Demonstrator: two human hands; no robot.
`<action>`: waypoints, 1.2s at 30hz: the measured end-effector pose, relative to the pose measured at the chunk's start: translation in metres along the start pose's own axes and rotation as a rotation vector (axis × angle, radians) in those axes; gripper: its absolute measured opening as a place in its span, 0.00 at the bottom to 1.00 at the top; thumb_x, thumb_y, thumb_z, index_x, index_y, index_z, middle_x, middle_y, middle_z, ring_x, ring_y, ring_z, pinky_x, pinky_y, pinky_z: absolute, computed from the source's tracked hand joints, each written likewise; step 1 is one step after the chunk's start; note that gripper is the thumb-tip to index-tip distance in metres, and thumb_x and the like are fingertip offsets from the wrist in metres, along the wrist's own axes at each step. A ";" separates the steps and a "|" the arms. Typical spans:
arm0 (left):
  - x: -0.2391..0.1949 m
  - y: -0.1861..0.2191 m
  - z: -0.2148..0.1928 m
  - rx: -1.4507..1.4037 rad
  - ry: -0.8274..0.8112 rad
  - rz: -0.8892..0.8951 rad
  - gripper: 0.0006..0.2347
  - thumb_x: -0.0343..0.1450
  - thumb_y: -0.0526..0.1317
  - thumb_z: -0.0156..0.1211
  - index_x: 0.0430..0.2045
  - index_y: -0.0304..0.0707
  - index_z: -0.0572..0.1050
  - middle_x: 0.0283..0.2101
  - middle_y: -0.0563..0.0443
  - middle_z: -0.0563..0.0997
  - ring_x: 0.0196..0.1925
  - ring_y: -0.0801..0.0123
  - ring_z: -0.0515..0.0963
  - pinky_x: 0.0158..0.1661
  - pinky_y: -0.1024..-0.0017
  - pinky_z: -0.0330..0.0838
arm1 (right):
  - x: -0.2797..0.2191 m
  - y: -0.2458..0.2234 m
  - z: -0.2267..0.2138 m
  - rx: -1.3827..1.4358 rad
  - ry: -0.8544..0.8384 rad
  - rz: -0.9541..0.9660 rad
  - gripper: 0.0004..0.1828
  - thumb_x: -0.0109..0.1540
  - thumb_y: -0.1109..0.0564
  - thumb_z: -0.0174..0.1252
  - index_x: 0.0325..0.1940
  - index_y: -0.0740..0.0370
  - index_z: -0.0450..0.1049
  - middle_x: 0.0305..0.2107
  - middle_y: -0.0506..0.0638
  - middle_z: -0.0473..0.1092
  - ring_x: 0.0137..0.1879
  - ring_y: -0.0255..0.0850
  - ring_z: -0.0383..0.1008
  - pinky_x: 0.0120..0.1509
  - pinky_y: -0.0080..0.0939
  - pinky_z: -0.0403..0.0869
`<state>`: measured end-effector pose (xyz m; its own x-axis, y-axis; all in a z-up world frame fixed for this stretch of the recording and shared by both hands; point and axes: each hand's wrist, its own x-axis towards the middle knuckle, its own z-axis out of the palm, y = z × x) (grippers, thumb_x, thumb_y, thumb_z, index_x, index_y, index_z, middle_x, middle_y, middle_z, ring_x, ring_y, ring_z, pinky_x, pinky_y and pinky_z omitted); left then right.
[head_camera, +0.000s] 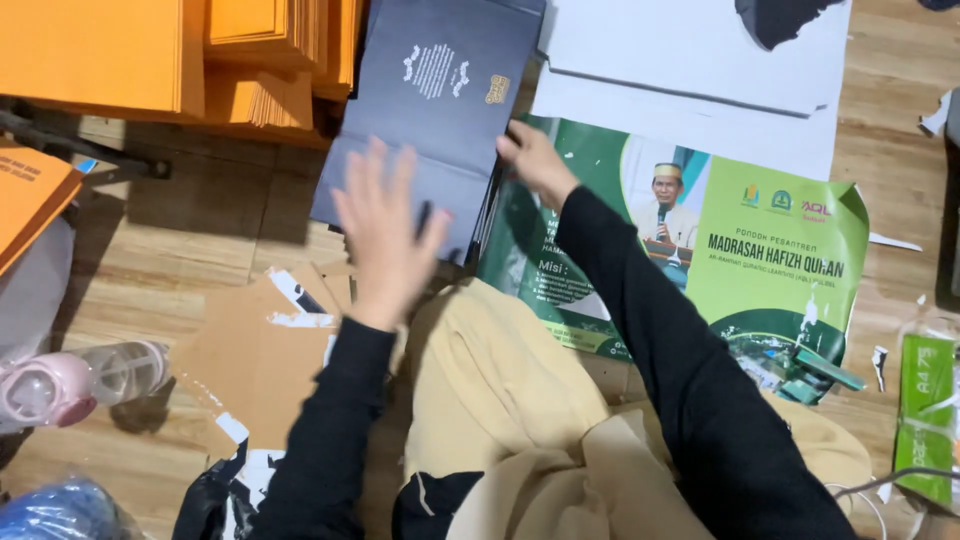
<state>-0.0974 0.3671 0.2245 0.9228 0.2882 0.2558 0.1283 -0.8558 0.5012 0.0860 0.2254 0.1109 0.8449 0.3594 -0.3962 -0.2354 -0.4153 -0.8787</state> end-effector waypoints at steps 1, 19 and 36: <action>-0.003 0.006 0.017 0.016 -0.070 0.034 0.28 0.66 0.47 0.56 0.59 0.46 0.52 0.64 0.41 0.45 0.66 0.42 0.43 0.57 0.36 0.36 | -0.005 0.006 0.000 0.071 -0.037 -0.087 0.25 0.60 0.48 0.46 0.59 0.61 0.58 0.45 0.53 0.66 0.45 0.40 0.69 0.45 0.37 0.70; 0.008 0.031 0.105 0.261 -0.124 0.167 0.19 0.72 0.39 0.42 0.61 0.45 0.57 0.64 0.37 0.52 0.63 0.33 0.48 0.52 0.31 0.33 | -0.242 0.280 -0.465 -1.701 0.939 0.093 0.26 0.42 0.47 0.62 0.41 0.61 0.68 0.35 0.55 0.64 0.40 0.49 0.64 0.34 0.45 0.66; 0.000 0.047 0.112 0.314 -0.013 0.219 0.19 0.72 0.35 0.43 0.59 0.35 0.62 0.62 0.28 0.57 0.60 0.28 0.51 0.49 0.29 0.37 | -0.338 0.326 -0.491 -0.992 0.794 0.545 0.24 0.56 0.57 0.55 0.53 0.65 0.57 0.38 0.69 0.66 0.39 0.66 0.68 0.40 0.62 0.67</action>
<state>-0.0508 0.2790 0.1552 0.9450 0.0797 0.3172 0.0303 -0.9871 0.1575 -0.0407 -0.4419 0.0887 0.8808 -0.4676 -0.0749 -0.4671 -0.8839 0.0249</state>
